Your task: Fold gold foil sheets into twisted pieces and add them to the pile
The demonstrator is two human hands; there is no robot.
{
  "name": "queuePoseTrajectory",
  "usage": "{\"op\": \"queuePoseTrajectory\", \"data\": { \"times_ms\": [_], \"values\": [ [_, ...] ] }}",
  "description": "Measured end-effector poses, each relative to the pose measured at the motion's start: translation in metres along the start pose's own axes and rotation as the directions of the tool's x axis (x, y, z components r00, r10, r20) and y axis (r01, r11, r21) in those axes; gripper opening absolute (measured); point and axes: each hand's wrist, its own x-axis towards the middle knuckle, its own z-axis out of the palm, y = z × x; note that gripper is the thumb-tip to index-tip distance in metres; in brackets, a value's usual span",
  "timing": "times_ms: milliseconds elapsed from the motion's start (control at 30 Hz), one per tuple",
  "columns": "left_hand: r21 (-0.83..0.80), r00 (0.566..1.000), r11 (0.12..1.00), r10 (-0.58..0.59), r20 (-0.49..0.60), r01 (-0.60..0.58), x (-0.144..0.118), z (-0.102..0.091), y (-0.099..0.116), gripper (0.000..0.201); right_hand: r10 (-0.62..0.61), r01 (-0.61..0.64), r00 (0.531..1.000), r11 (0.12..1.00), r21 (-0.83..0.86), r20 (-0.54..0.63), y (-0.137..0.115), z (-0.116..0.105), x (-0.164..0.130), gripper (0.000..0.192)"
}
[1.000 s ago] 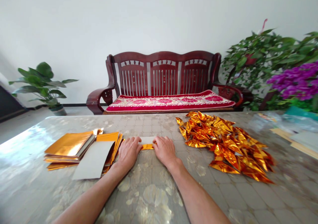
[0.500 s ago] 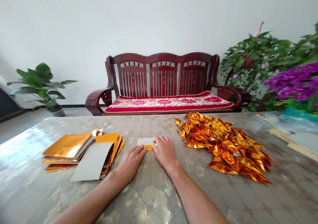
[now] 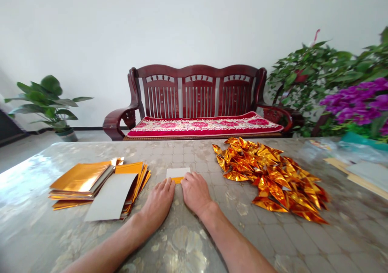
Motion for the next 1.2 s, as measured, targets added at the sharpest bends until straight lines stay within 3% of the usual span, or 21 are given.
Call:
{"op": "queuePoseTrajectory", "data": {
  "times_ms": [333,533,733,1200],
  "values": [
    [0.153,0.999,0.988,-0.014,-0.029,0.019,-0.01,-0.006,-0.009,0.029,0.098,-0.096,0.994,0.995,-0.041,0.038,0.007,-0.007,-0.003,0.028],
    [0.031,0.995,0.999,-0.04,-0.096,0.043,-0.003,0.005,-0.027,0.037,0.052,-0.055,0.998,0.995,-0.089,-0.041,0.007,-0.005,-0.005,0.018],
    [-0.14,0.981,0.983,-0.141,-0.133,0.122,0.001,0.009,-0.039,0.043,0.068,-0.071,0.997,0.995,-0.068,-0.043,0.006,0.0,-0.006,0.015],
    [-0.201,0.978,0.974,-0.135,-0.162,0.102,0.002,0.012,-0.033,0.04,0.034,-0.032,0.999,0.998,0.05,-0.033,0.003,0.0,-0.004,0.016]
  ]
}}
